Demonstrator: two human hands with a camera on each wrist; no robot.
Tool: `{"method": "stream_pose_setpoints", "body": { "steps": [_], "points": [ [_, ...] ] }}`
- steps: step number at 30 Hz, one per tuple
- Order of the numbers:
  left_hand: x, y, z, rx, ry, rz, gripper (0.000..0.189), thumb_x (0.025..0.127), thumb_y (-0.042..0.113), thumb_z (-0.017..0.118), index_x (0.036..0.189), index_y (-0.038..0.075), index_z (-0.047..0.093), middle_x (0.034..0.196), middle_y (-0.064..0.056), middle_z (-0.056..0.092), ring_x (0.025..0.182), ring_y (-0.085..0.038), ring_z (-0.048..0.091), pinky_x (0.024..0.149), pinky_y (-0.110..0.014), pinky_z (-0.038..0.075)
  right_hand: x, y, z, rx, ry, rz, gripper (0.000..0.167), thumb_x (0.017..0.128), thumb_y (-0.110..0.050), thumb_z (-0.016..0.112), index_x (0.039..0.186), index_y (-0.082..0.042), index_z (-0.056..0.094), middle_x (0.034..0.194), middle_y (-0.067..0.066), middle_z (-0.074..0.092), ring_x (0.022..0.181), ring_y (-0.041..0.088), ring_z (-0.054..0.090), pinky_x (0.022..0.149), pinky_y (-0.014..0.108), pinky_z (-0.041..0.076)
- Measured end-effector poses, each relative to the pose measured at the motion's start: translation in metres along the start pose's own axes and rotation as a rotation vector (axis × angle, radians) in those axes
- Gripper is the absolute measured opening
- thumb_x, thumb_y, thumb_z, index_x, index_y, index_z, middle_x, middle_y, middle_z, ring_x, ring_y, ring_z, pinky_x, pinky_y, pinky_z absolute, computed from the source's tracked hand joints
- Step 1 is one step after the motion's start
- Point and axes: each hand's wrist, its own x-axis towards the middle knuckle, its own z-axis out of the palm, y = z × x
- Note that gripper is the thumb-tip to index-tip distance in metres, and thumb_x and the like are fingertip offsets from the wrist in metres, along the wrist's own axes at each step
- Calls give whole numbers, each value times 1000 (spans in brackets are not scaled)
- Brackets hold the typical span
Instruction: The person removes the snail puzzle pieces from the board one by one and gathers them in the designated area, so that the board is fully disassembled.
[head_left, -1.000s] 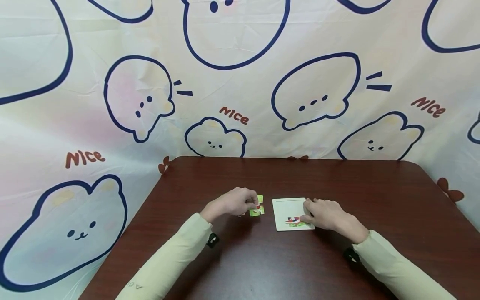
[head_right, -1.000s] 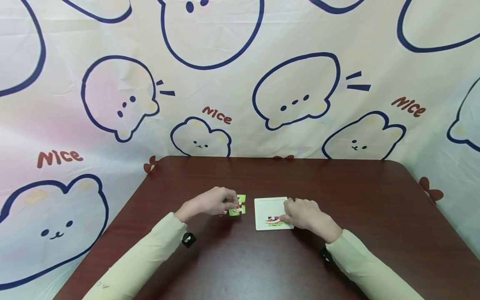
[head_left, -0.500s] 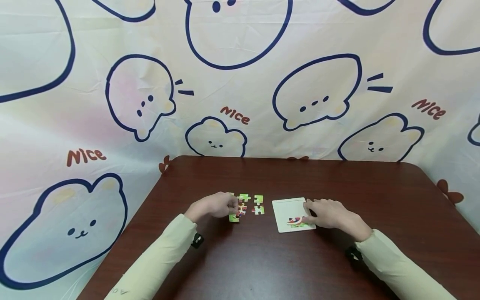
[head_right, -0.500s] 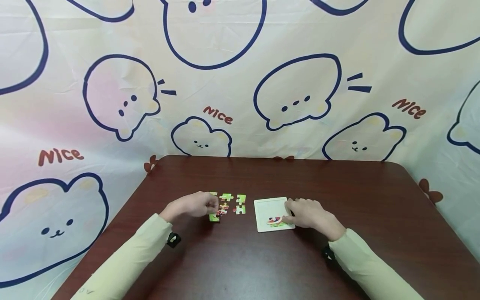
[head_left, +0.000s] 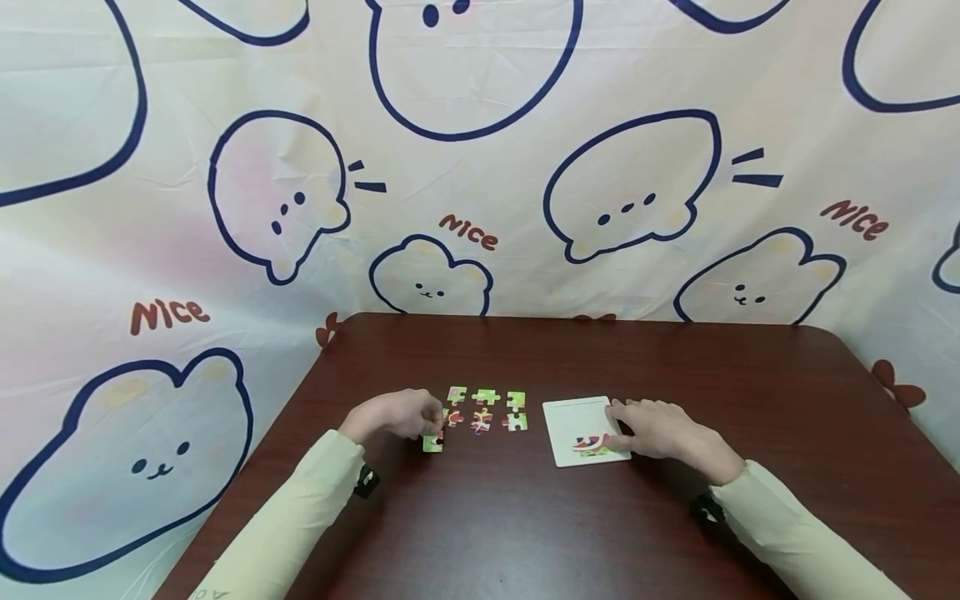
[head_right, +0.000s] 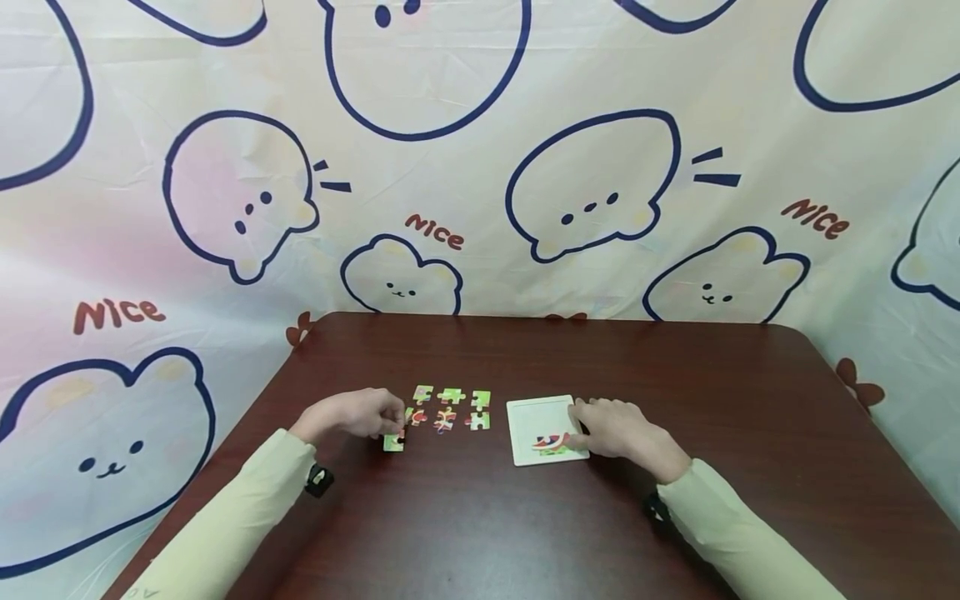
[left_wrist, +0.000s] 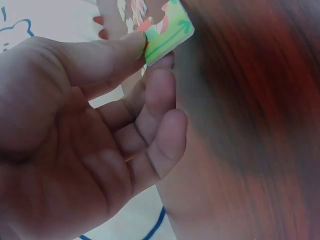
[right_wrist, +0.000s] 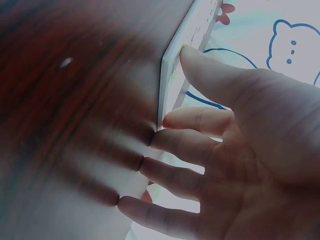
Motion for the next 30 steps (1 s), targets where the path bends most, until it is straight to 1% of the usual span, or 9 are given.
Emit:
{"method": "stream_pose_setpoints", "body": {
  "steps": [2, 4, 9, 14, 19, 22, 27, 30],
  "points": [
    [0, -3, 0, -22, 6, -17, 13, 97, 10, 61, 85, 12, 66, 78, 0, 58, 62, -13, 50, 54, -26, 41, 0, 0, 0, 0, 2, 0, 56, 88, -44, 69, 129, -7, 59, 131, 21, 61, 87, 22, 59, 63, 37, 43],
    [0, -5, 0, -28, 25, -27, 13, 95, 9, 62, 85, 13, 67, 78, 1, 59, 62, -13, 49, 54, -26, 40, 0, -1, 1, 5, 6, -2, 52, 88, -43, 69, 126, -9, 60, 132, 21, 60, 83, 21, 57, 61, 36, 41],
    [2, -6, 2, -37, 73, -31, 13, 94, 8, 64, 83, 15, 67, 77, 1, 61, 63, -13, 51, 56, -27, 41, 1, -1, 1, 5, 20, -8, 37, 89, -41, 69, 113, -14, 63, 133, 22, 59, 74, 18, 49, 56, 33, 34],
    [6, -3, 7, -68, 76, -22, 11, 93, 9, 66, 84, 16, 68, 74, 1, 60, 63, -14, 52, 56, -27, 42, 1, 0, 0, 10, 24, -9, 28, 89, -41, 69, 103, -17, 63, 134, 22, 59, 68, 17, 45, 53, 31, 31],
    [9, 1, 11, -68, 82, -9, 11, 92, 11, 67, 84, 18, 68, 75, 1, 61, 66, -14, 53, 58, -28, 43, 1, 0, 0, 14, 27, -13, 27, 89, -41, 69, 101, -17, 62, 133, 22, 59, 65, 16, 43, 52, 31, 29],
    [11, 3, 13, -52, 90, 9, 11, 92, 11, 67, 84, 18, 67, 77, 1, 62, 66, -14, 54, 59, -28, 44, 2, 0, 1, 10, 29, -13, 28, 89, -41, 69, 102, -17, 62, 132, 22, 60, 66, 16, 44, 52, 31, 29],
    [12, 3, 15, 16, 112, 32, 10, 90, 11, 70, 83, 18, 68, 78, 3, 62, 66, -13, 53, 58, -28, 44, 1, 0, 2, 18, 24, 0, 29, 89, -41, 69, 103, -17, 62, 126, 21, 63, 66, 16, 44, 53, 31, 30],
    [14, 4, 15, 49, 116, 34, 8, 90, 13, 71, 83, 18, 69, 80, 4, 63, 69, -13, 54, 61, -28, 44, 1, 0, 2, 25, 24, 7, 29, 88, -41, 70, 103, -18, 62, 125, 20, 63, 65, 16, 43, 53, 32, 30]
  ]
}}
